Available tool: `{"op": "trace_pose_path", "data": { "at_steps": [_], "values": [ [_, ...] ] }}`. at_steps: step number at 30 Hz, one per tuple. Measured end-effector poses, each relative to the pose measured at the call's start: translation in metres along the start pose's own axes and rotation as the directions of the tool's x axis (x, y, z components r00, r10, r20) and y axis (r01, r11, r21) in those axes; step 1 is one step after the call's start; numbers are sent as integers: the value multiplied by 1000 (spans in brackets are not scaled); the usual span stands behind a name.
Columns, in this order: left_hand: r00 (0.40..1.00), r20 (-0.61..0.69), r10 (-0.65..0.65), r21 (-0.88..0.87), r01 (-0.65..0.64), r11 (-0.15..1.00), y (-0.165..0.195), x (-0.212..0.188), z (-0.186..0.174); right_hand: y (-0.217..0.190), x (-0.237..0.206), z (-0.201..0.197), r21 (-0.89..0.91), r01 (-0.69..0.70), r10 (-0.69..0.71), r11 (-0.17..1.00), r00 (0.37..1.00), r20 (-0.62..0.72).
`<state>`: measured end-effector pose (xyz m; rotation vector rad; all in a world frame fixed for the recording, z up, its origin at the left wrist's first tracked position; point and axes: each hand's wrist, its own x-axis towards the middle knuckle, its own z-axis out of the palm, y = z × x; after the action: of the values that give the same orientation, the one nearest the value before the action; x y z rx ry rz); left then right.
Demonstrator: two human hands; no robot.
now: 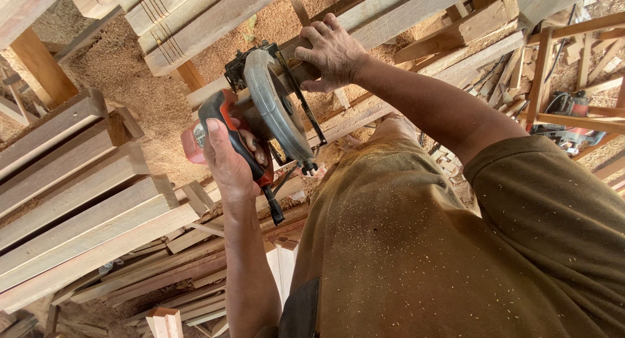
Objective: The person uses a circular saw to cut multiple wooden planks on a workbench. They repeatedly position the saw, cut the wood, and move the cut pieces aside.
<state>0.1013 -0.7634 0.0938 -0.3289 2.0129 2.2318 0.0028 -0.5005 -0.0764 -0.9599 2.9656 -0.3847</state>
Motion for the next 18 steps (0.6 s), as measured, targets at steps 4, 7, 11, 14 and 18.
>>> {"op": "trace_pose_path", "data": {
  "at_steps": [4,7,11,14,18],
  "values": [
    [1000,-3,-14,-36,14,999,0,2,-1,-2,0,-1,-6,3,-3,1000,1000,14],
    [1000,-11,-11,-28,11,1000,-1,4,-2,-2,0,-2,-18,15,-15,1000,1000,-3],
    [999,-20,-26,-35,25,999,0,8,-4,-3,0,-3,-9,3,-3,1000,1000,18],
    [1000,-15,-12,-10,12,1000,2,9,-4,-5,0,-4,-14,5,-4,1000,1000,21],
    [1000,-20,-7,9,7,1000,3,14,-4,-6,2,-4,-38,3,-3,999,1000,19]
  ]
}}
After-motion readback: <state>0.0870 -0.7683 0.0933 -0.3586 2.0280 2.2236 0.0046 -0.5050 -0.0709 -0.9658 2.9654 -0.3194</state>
